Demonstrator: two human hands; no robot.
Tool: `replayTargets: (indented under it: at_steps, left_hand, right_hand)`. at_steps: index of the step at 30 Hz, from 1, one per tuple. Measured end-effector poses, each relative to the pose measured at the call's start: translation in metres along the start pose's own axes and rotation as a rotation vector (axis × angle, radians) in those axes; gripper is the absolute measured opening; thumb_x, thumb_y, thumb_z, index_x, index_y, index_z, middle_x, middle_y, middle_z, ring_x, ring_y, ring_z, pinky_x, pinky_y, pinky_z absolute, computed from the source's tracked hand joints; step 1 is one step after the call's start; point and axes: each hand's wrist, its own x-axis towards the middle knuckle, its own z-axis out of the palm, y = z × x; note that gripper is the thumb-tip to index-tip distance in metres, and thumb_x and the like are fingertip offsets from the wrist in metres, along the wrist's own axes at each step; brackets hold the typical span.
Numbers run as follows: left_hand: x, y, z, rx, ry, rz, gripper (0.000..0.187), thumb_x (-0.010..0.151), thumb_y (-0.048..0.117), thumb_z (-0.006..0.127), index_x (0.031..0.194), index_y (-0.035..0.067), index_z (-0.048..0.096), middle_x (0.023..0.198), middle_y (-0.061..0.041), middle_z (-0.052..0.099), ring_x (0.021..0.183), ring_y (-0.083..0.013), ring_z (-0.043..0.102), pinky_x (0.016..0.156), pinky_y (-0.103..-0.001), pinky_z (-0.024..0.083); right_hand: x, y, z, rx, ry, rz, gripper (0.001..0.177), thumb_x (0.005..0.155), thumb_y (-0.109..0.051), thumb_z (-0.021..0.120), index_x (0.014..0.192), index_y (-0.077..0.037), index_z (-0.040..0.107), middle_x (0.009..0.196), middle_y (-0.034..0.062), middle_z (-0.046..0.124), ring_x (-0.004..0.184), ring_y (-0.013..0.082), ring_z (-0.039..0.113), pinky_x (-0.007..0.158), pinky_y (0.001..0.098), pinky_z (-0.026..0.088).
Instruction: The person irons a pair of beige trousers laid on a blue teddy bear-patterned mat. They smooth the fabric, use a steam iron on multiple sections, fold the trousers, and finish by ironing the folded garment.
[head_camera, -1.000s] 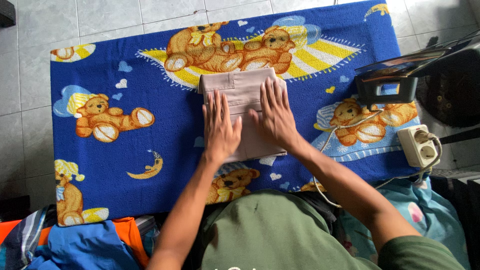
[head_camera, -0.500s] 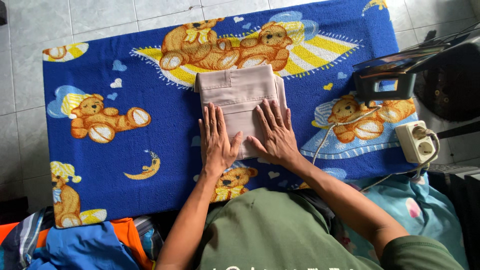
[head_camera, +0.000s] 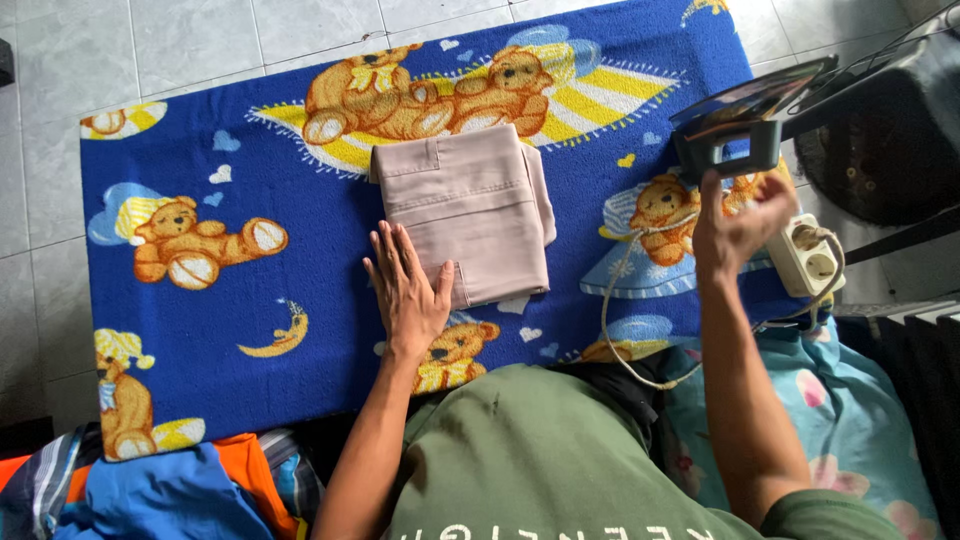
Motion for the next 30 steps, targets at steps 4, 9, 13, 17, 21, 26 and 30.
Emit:
replayTargets:
  at_steps: [4,9,13,17,21,26,30]
  left_hand:
    - [-0.002,-0.009,0.004,0.015,-0.035,-0.083,0.092,0.103,0.059,0.044,0.163,-0.003,0.012,0.171,-0.026,0.01,0.159,-0.042,0.007,0.127,-0.059,0.006]
    - [-0.018,-0.021,-0.012,-0.018,0.147,-0.176,0.094,0.096,0.056,0.059,0.159,-0.006,0.027,0.161,-0.032,0.03,0.152,-0.0466,0.024,0.123,-0.057,0.02]
    - [-0.041,-0.016,-0.033,-0.08,0.231,-0.307,0.058,0.082,0.051,0.072,0.11,0.003,0.054,0.118,-0.018,0.051,0.118,-0.0372,0.05,0.1,-0.054,0.039]
    - [-0.052,-0.009,-0.039,0.017,0.297,-0.227,0.046,0.081,0.051,0.076,0.083,0.008,0.059,0.104,-0.013,0.051,0.107,-0.0364,0.049,0.091,-0.054,0.038]
    - [-0.056,-0.011,-0.035,-0.013,0.28,-0.151,0.043,0.089,0.048,0.071,0.081,0.007,0.06,0.105,-0.014,0.051,0.109,-0.0353,0.048,0.096,-0.054,0.035]
    - [-0.058,-0.016,-0.029,0.014,0.229,-0.075,0.042,0.1,0.043,0.058,0.081,0.006,0.06,0.104,-0.014,0.052,0.118,-0.0348,0.048,0.102,-0.058,0.032]
    - [-0.059,-0.019,-0.028,0.031,0.11,-0.068,0.041,0.102,0.04,0.052,0.084,0.005,0.06,0.101,-0.017,0.052,0.117,-0.0359,0.046,0.102,-0.06,0.03]
  right_hand:
    - [0.02,0.022,0.021,0.037,-0.138,0.058,0.04,0.108,-0.03,0.076,0.131,-0.003,0.056,0.119,0.0129,0.059,0.116,0.0252,0.059,0.1,0.041,0.051]
    - [0.063,0.014,0.04,0.204,-0.148,-0.118,0.036,0.107,-0.024,0.069,0.132,0.0,0.059,0.11,0.0133,0.07,0.098,0.0286,0.069,0.087,0.0445,0.058]
    - [0.101,-0.034,0.034,-0.241,-0.492,-0.295,0.035,0.112,-0.034,0.074,0.115,-0.001,0.063,0.096,0.021,0.071,0.087,0.0364,0.071,0.077,0.0486,0.056]
    - [0.101,-0.114,0.032,-0.383,-0.993,-0.219,0.04,0.095,-0.042,0.072,0.118,-0.009,0.067,0.095,0.0182,0.075,0.079,0.0343,0.075,0.071,0.0463,0.059]
    - [0.062,-0.189,0.046,-0.497,-1.325,-0.379,0.05,0.088,-0.059,0.068,0.12,-0.02,0.067,0.09,0.015,0.077,0.074,0.0353,0.075,0.067,0.0478,0.061]
    - [0.013,-0.249,0.074,-0.395,-1.462,-0.574,0.049,0.088,-0.063,0.065,0.109,-0.019,0.067,0.075,0.0148,0.072,0.066,0.036,0.071,0.059,0.0518,0.056]
    - [-0.023,-0.278,0.106,-0.345,-1.452,-0.579,0.052,0.094,-0.063,0.059,0.112,-0.014,0.062,0.067,0.0141,0.066,0.057,0.0339,0.071,0.051,0.0518,0.054]
